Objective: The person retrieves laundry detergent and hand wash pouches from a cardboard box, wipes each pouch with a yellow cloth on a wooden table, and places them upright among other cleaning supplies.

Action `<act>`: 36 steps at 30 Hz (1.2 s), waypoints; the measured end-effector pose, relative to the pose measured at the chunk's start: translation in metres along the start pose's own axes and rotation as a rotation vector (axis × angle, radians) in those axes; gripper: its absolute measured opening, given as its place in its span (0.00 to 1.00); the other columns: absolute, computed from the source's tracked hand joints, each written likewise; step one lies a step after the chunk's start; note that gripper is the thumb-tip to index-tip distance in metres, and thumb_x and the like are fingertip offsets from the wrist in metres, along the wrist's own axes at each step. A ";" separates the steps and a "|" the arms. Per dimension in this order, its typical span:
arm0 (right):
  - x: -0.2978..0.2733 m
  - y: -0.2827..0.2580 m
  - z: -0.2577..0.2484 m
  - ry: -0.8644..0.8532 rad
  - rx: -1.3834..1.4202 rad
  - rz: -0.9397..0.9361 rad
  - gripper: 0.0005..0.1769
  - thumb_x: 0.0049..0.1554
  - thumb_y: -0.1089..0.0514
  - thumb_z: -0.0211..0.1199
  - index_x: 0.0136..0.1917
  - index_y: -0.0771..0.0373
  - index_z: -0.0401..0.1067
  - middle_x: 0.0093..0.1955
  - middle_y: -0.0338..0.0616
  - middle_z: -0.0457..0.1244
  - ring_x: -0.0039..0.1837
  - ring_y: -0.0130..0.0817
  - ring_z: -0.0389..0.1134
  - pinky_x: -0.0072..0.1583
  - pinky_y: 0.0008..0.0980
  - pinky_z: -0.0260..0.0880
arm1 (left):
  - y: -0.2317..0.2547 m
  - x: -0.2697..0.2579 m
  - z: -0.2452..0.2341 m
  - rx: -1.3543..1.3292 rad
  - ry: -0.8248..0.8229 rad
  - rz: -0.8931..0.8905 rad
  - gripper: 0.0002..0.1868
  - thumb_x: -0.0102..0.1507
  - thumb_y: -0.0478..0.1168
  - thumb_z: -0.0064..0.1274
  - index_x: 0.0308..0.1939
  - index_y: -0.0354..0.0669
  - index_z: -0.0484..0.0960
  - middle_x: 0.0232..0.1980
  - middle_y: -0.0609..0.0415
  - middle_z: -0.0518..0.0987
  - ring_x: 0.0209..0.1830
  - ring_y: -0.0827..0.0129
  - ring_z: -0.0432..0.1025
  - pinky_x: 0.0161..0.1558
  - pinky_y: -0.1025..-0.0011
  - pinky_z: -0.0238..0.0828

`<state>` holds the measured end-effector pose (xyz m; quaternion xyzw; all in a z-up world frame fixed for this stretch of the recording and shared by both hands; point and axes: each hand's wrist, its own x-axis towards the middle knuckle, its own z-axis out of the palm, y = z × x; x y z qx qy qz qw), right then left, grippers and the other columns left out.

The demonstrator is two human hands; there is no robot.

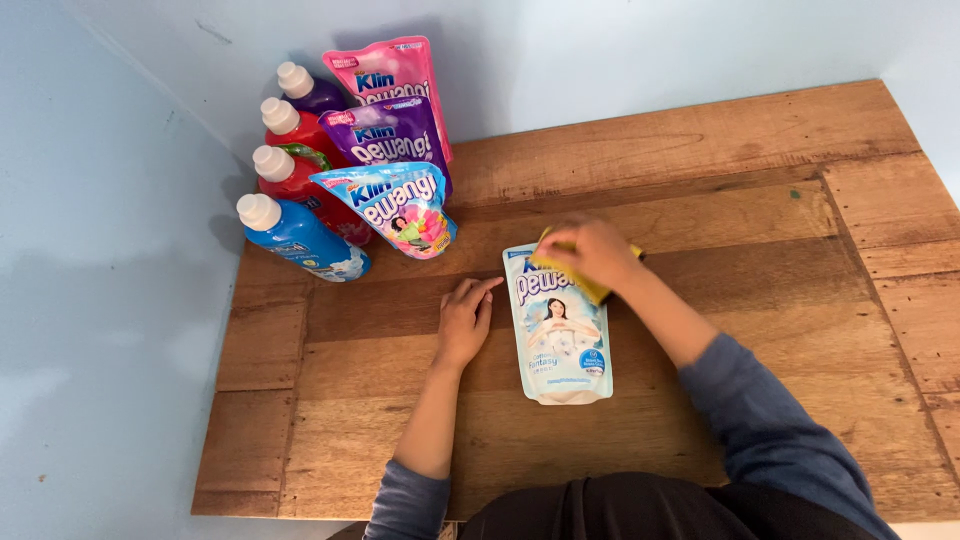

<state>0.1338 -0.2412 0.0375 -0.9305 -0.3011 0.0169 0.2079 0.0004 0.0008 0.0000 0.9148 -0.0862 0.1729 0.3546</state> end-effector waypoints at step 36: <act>-0.149 0.018 -0.010 0.329 -0.248 0.366 0.40 0.50 0.28 0.66 0.71 0.43 0.68 0.76 0.48 0.55 0.73 0.60 0.51 0.65 0.62 0.54 | 0.034 -0.012 0.044 0.295 -0.053 -0.394 0.23 0.68 0.59 0.47 0.33 0.44 0.80 0.38 0.49 0.80 0.39 0.50 0.75 0.43 0.50 0.67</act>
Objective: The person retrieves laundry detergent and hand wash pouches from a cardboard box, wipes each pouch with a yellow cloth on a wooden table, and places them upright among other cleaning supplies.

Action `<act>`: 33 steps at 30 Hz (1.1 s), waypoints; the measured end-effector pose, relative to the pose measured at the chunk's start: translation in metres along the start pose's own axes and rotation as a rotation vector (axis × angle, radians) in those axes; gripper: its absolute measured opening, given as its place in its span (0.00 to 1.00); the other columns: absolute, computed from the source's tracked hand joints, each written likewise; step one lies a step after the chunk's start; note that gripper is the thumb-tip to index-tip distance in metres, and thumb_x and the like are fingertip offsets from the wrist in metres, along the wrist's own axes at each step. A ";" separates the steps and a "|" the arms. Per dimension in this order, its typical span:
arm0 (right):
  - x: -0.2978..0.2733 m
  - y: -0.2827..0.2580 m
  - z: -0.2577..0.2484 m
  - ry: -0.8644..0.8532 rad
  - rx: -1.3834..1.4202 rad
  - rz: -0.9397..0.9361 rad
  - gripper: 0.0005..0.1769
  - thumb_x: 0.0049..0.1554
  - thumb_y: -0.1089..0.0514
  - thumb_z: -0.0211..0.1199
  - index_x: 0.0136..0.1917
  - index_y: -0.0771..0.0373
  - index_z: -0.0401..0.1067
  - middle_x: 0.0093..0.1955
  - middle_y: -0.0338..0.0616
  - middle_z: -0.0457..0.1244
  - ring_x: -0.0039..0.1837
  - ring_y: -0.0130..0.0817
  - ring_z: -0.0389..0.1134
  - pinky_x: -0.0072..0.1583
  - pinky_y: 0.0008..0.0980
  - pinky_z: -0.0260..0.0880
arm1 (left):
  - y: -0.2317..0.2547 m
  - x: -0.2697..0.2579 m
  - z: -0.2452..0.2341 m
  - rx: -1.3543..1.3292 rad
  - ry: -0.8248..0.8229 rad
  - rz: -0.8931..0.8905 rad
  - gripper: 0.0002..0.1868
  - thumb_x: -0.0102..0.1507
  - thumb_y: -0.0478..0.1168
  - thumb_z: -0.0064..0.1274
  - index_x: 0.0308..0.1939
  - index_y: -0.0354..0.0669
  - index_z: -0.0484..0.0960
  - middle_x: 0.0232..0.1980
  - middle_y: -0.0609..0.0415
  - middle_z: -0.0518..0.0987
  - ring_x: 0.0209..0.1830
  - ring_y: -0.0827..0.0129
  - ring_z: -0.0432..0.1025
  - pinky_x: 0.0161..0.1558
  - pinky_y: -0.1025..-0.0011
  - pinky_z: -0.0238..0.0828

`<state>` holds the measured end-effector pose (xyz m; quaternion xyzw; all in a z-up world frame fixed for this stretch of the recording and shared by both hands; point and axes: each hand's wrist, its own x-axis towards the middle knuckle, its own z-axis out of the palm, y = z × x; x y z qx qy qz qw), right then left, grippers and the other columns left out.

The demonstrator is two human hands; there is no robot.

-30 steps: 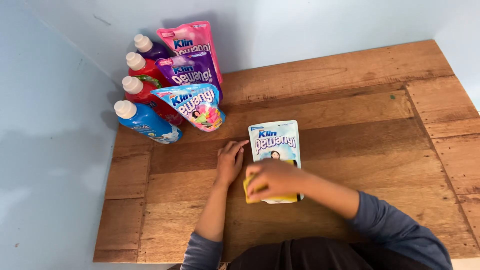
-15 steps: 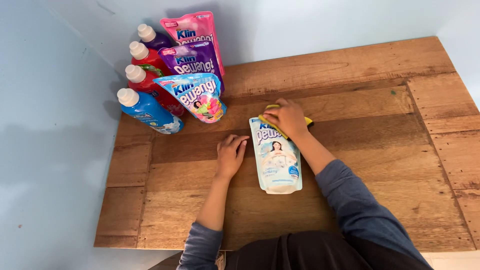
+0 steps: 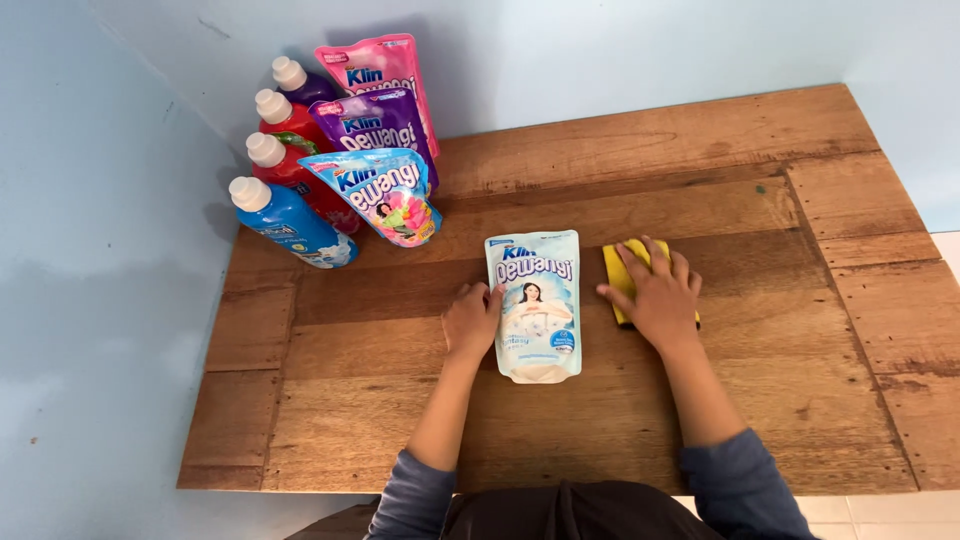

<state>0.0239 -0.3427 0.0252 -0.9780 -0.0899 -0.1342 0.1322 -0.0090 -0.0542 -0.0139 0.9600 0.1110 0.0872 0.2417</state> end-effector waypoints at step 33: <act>0.004 0.034 0.009 0.013 0.237 -0.015 0.31 0.52 0.50 0.69 0.70 0.50 0.72 0.80 0.54 0.51 0.81 0.59 0.47 0.74 0.52 0.54 | 0.117 0.005 0.021 0.372 0.125 0.475 0.12 0.68 0.44 0.48 0.34 0.44 0.82 0.37 0.51 0.83 0.38 0.61 0.78 0.50 0.56 0.68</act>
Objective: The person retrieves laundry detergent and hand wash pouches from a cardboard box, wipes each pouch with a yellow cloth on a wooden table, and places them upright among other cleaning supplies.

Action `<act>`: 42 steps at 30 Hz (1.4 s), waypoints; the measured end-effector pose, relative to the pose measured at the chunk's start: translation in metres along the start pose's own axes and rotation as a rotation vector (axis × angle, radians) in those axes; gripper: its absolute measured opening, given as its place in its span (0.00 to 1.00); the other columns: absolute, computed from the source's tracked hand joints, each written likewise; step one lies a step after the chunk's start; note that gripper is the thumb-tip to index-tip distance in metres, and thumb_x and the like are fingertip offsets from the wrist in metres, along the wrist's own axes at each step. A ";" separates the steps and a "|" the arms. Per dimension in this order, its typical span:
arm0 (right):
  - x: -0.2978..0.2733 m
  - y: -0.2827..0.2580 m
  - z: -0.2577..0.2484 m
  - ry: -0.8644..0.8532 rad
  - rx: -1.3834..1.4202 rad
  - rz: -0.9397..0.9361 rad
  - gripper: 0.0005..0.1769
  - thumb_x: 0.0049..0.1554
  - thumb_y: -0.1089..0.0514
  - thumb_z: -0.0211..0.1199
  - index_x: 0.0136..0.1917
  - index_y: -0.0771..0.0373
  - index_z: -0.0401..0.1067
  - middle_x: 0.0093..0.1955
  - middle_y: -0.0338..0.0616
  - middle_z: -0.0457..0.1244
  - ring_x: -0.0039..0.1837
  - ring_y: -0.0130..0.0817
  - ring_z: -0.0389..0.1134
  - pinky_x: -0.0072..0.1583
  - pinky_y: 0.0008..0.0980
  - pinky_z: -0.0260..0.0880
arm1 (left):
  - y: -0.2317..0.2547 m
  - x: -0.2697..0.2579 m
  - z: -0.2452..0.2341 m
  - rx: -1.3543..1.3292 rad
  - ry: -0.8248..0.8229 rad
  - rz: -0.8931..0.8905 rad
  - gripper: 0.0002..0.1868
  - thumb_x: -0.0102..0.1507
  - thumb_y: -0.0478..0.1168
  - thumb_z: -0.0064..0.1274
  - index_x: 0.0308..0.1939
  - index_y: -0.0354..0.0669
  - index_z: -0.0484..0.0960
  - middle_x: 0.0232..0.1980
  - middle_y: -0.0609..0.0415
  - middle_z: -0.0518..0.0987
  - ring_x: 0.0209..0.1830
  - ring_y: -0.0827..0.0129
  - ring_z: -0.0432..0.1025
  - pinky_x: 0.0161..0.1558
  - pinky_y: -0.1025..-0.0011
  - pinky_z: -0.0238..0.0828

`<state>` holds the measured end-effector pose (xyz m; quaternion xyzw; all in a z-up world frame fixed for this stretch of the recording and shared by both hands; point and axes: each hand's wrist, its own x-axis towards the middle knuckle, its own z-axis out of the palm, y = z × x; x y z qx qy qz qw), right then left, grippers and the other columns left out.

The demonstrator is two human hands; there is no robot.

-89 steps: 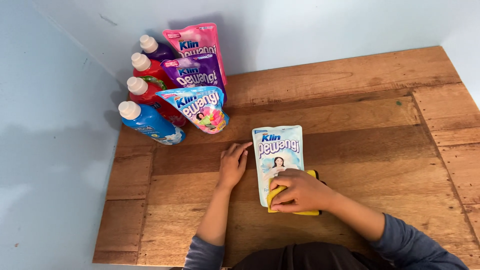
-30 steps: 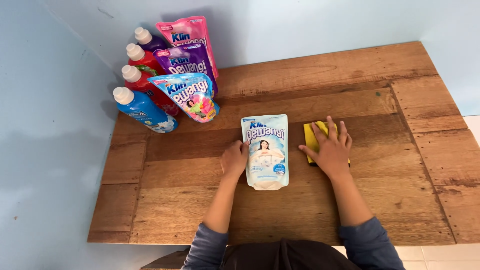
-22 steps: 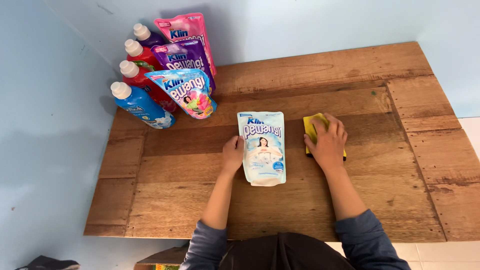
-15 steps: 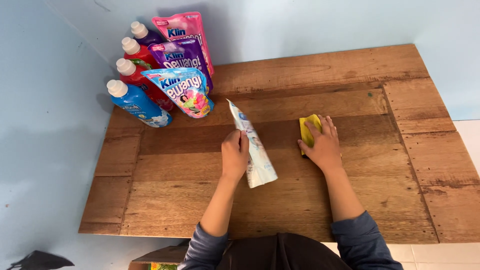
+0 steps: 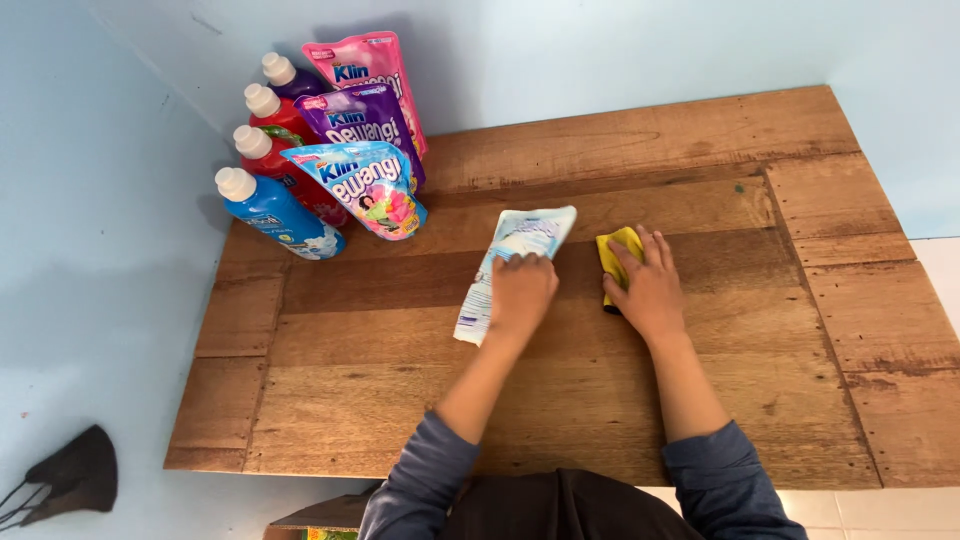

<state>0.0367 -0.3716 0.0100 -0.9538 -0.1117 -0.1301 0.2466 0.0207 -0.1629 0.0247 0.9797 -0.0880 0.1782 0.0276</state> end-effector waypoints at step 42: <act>-0.004 0.019 0.005 0.159 -0.135 0.131 0.25 0.54 0.49 0.69 0.65 0.44 0.77 0.70 0.51 0.57 0.66 0.55 0.60 0.63 0.52 0.65 | -0.099 -0.047 0.011 -1.033 0.097 -0.595 0.13 0.64 0.40 0.57 0.46 0.33 0.81 0.39 0.48 0.85 0.36 0.71 0.76 0.41 0.68 0.73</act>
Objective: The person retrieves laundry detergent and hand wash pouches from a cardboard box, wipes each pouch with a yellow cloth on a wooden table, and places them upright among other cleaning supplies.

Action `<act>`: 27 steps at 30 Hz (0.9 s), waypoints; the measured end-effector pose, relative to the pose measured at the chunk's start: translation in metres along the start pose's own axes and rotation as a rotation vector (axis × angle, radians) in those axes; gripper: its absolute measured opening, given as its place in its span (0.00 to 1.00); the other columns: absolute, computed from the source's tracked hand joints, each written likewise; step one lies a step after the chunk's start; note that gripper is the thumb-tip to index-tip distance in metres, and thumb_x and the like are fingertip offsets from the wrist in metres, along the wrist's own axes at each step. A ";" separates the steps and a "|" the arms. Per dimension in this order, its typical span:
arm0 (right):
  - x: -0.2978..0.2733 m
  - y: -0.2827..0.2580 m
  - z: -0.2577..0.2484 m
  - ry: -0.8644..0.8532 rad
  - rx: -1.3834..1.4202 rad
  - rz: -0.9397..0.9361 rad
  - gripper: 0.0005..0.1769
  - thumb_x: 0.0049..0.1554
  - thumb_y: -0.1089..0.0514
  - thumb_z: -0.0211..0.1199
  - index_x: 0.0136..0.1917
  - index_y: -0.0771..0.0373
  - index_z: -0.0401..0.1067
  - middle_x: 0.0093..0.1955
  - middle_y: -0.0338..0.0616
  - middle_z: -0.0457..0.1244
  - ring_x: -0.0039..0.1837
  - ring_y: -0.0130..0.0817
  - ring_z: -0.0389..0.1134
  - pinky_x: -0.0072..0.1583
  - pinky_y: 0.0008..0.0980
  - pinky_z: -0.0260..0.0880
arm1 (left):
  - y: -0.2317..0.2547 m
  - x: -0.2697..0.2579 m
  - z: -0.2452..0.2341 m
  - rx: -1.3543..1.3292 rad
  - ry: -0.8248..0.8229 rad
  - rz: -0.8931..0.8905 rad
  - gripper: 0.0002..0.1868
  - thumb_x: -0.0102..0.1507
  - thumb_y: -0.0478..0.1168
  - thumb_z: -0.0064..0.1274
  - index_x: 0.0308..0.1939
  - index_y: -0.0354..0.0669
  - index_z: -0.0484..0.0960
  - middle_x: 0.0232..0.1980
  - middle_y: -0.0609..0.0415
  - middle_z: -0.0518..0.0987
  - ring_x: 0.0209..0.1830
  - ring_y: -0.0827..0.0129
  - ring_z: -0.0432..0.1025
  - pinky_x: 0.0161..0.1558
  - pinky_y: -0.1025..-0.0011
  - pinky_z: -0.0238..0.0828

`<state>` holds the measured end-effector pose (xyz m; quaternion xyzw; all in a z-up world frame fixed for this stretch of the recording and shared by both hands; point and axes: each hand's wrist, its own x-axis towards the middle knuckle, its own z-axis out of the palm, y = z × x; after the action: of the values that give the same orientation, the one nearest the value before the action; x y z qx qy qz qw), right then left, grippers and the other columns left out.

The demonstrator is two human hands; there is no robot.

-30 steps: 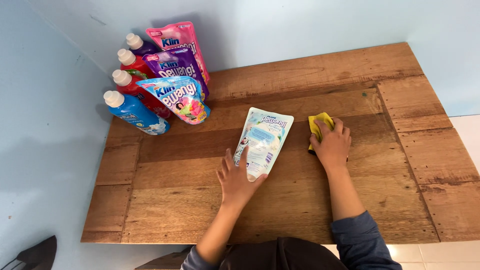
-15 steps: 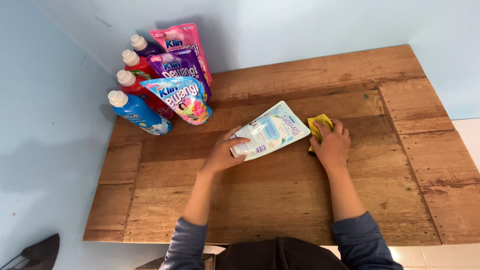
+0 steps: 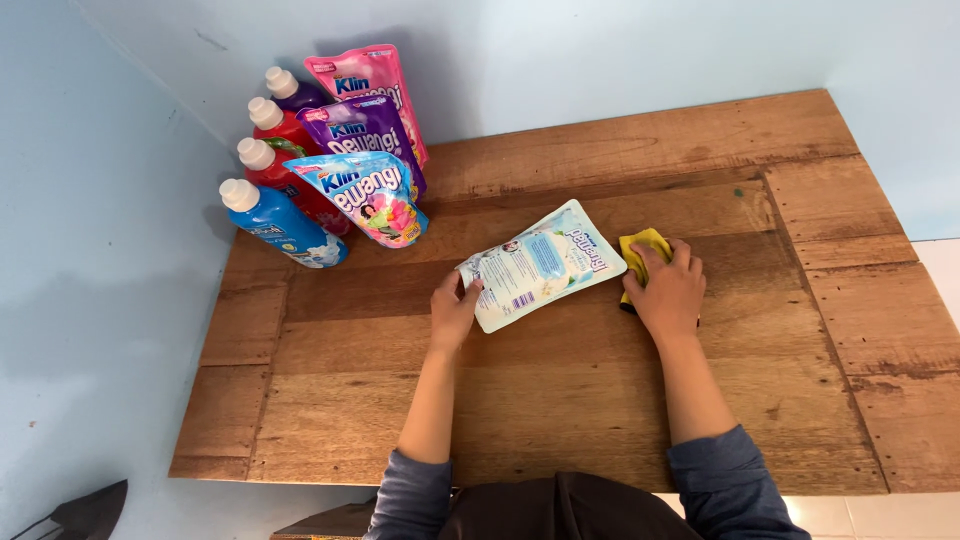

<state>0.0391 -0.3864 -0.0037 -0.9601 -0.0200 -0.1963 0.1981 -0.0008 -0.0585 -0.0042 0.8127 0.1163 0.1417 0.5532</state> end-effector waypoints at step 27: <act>0.005 -0.034 -0.050 0.227 0.518 0.026 0.21 0.62 0.61 0.62 0.68 0.52 0.74 0.69 0.59 0.59 0.69 0.56 0.64 0.69 0.46 0.66 | -0.003 -0.008 0.031 0.598 -0.100 0.483 0.30 0.73 0.49 0.40 0.74 0.36 0.64 0.77 0.31 0.60 0.78 0.30 0.50 0.76 0.46 0.49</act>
<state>0.0209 -0.3746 0.0530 -0.8495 -0.0347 -0.2882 0.4405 0.0026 -0.0864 -0.0188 0.9479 -0.0694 0.1878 0.2476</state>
